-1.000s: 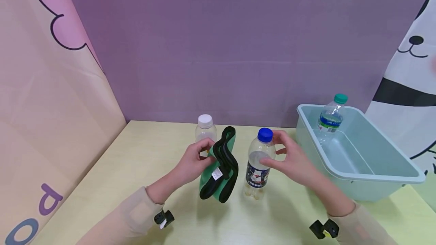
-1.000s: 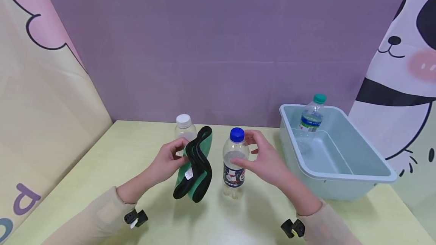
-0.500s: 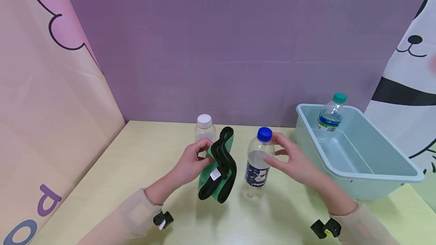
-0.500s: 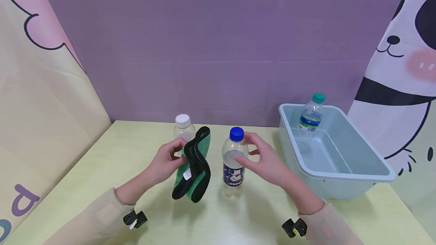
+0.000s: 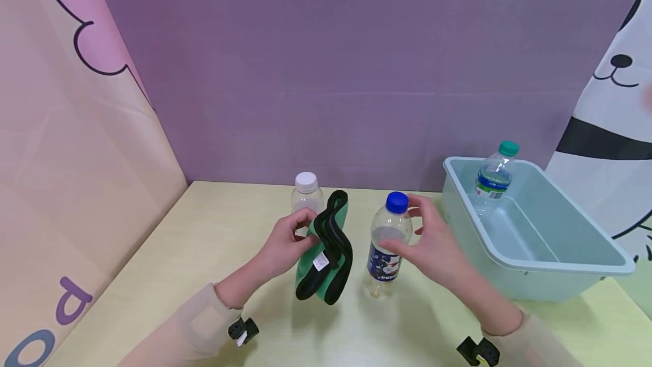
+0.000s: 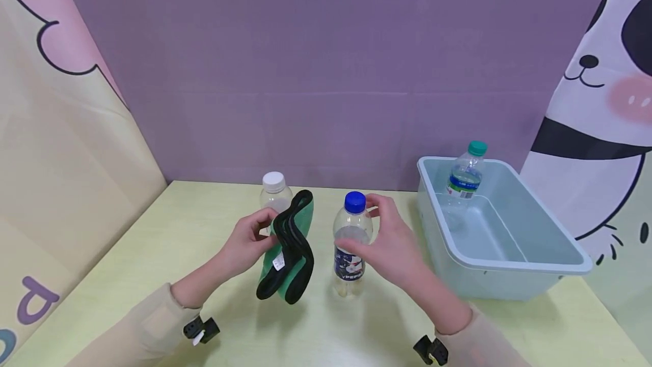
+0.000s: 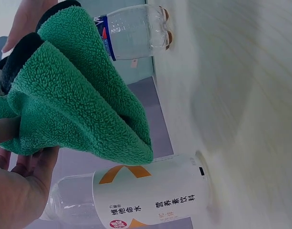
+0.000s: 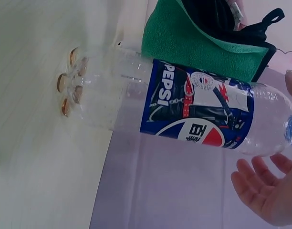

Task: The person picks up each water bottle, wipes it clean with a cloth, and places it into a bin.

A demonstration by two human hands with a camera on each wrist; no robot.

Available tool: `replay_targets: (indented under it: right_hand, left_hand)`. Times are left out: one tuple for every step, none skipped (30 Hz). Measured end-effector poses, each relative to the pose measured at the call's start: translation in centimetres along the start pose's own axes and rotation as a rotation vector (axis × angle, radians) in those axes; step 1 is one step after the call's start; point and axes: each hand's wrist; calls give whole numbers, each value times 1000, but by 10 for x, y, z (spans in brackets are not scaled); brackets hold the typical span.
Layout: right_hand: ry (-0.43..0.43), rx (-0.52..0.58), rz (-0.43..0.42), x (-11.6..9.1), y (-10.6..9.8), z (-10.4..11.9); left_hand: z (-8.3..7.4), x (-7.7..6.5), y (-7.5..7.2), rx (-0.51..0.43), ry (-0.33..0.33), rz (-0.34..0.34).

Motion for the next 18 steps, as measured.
replay_targets:
  right_hand:
    - [1,-16,-13,0,1,1]
    - [2,-27,-22,0,1,2]
    - [4,-36,-26,-1,2,3]
    - [7,-41,-27,-1,2,3]
    - [8,-39,-26,-1,2,3]
    - [8,-27,-23,0,2,2]
    - [4,-9,-20,0,2,1]
    - [-3,10,-14,1,2,0]
    - [-9,33,-7,1,2,-1]
    - [-15,58,1,2,2,-2]
    - [-23,83,10,3,1,-3]
    - [-31,103,18,4,1,-5]
    - [-36,122,29,4,0,-6]
    - [-42,140,39,5,-1,-8]
    - [-48,157,47,6,-1,-9]
    - [-52,169,55,7,-2,-11]
    - [-57,181,63,7,-3,-12]
    - [-58,190,71,8,-3,-13]
  left_hand:
    - [0,0,0,-2,3,2]
    - [0,0,0,-5,6,4]
    - [0,-1,0,-7,9,6]
    - [0,-1,0,-10,12,8]
    - [0,-1,0,-12,14,10]
    - [0,-1,0,-14,14,12]
    - [0,-1,0,-15,13,12]
    - [0,-1,0,-15,13,13]
    - [-1,-1,1,-14,13,13]
    - [-1,-1,1,-13,12,14]
    - [-2,0,1,-12,12,15]
    - [-2,0,1,-12,12,18]
    - [-3,1,2,-10,14,21]
    - [-4,1,2,-7,19,25]
    - [-5,2,3,-5,23,30]
    - [-7,4,4,-3,29,35]
    - [-9,5,4,-2,39,40]
    - [-11,7,5,2,52,45]
Point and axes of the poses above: each hand's wrist, its own x-axis towards the middle knuckle, its own y-axis out of the palm, z = x × y, and after that the axes turned 15 degrees about -z, right-handed
